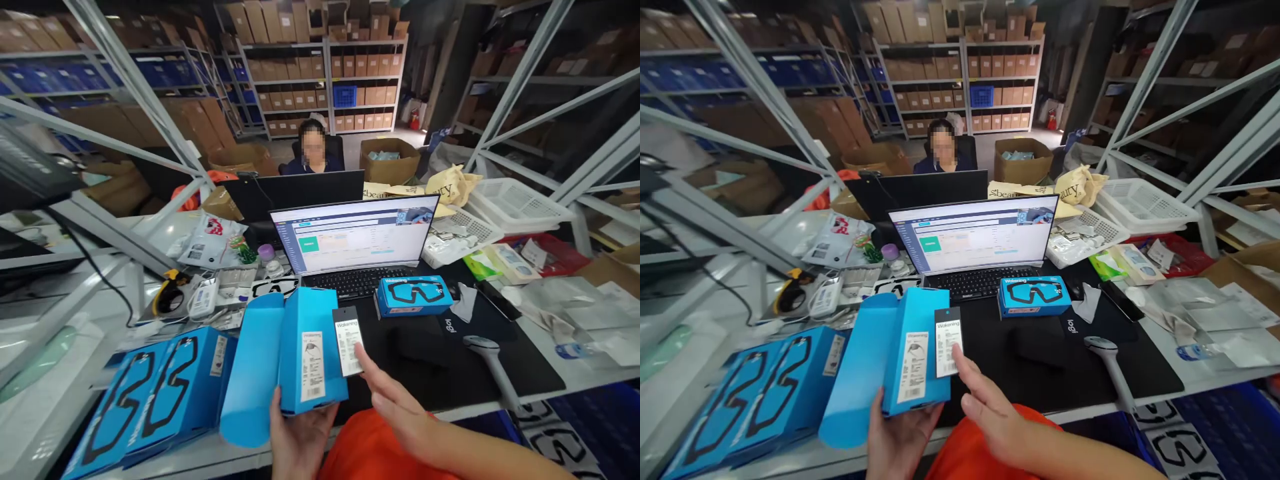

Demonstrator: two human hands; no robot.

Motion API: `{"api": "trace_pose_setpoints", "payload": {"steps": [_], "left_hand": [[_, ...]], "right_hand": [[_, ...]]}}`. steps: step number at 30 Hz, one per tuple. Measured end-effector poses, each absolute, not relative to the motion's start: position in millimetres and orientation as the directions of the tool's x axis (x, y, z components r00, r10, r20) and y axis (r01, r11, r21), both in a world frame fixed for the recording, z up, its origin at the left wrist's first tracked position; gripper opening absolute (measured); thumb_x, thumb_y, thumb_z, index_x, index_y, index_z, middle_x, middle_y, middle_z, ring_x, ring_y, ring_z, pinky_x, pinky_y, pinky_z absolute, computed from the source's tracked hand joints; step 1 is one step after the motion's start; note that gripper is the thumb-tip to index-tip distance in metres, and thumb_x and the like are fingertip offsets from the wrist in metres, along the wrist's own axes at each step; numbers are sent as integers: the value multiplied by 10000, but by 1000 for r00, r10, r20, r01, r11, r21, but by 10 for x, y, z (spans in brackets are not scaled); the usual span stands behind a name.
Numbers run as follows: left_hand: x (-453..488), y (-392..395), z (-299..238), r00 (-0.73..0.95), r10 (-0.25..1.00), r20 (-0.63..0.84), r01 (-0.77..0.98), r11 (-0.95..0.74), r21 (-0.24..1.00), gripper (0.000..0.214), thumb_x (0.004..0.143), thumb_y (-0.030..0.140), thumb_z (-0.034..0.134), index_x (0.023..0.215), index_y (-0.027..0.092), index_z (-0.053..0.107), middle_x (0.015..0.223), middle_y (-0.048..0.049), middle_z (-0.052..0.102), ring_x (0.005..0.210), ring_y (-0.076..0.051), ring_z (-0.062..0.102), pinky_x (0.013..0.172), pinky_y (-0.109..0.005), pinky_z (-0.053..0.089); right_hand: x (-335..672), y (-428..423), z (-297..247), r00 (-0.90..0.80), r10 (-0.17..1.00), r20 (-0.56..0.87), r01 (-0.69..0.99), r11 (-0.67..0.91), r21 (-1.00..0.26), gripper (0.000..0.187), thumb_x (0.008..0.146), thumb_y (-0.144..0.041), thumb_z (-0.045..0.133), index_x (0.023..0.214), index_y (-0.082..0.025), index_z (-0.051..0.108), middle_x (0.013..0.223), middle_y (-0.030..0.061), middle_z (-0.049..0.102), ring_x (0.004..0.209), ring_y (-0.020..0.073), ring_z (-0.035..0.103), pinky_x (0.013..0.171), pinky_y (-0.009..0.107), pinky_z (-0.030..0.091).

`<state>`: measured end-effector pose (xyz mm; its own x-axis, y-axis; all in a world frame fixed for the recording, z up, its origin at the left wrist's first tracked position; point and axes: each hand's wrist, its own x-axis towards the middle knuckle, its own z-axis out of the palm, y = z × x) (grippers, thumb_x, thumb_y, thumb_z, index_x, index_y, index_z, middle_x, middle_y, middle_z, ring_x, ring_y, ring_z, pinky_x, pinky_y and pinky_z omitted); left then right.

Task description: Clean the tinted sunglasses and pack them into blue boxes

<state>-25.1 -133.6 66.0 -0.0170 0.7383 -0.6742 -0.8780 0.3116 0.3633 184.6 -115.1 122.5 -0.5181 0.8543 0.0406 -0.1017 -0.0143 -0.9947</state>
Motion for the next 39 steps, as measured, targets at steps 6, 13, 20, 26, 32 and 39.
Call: {"api": "trace_pose_setpoints", "payload": {"steps": [6, 13, 20, 26, 32, 39], "left_hand": [[-123, -1509, 778, 150, 878, -454, -906, 306, 291, 585, 956, 466, 495, 1518, 360, 373, 1344, -100, 664, 1289, -344, 575, 1126, -558, 387], [111, -1517, 941, 212, 918, -335, -921, 302, 246, 602, 974, 523, 411, 1526, 285, 377, 1398, -129, 619, 1322, -349, 543, 1127, -554, 376], [183, -1530, 992, 164, 927, -337, -917, 269, 296, 633, 967, 588, 375, 1526, 289, 374, 1431, -113, 593, 1361, -356, 499, 1142, -579, 341], [174, -1532, 963, 66, 898, -435, -897, 244, 368, 605, 946, 590, 440, 1499, 347, 407, 1426, -59, 604, 1416, -321, 435, 1162, -532, 335], [163, -1509, 948, 90, 902, -423, -891, 263, 370, 593, 940, 585, 445, 1485, 353, 434, 1438, -81, 589, 1370, -377, 482, 1114, -608, 370], [102, -1511, 757, 220, 953, -210, -943, 262, 204, 573, 981, 607, 329, 1503, 379, 397, 1497, -69, 527, 1387, -345, 467, 1127, -569, 370]], "right_hand": [[1969, -1281, 1352, -602, 797, 46, 163, 179, -970, 538, 1044, -441, 379, 1540, -441, 171, 1643, -85, 190, 1534, 210, 142, 1234, 488, 203], [2093, -1341, 1407, -611, 790, 52, 218, 231, -948, 569, 1039, -413, 387, 1557, -419, 153, 1634, -67, 230, 1532, 246, 77, 1211, 560, 218], [2132, -1338, 1444, -641, 756, 132, 187, 320, -929, 580, 1062, -325, 351, 1547, -477, 72, 1628, -118, 193, 1528, 216, 56, 1228, 521, 210], [2147, -1318, 1443, -655, 743, 136, 171, 321, -931, 549, 1076, -336, 306, 1565, -421, 71, 1649, -99, 131, 1531, 192, 29, 1247, 472, 181], [2142, -1296, 1461, -660, 739, 131, 176, 322, -930, 537, 1080, -391, 270, 1569, -404, 48, 1656, -92, 106, 1535, 174, 3, 1257, 454, 132], [2156, -1307, 1406, -631, 770, 98, 163, 255, -953, 526, 1077, -389, 282, 1578, -367, 123, 1668, -60, 111, 1543, 203, 38, 1256, 461, 133]]}}
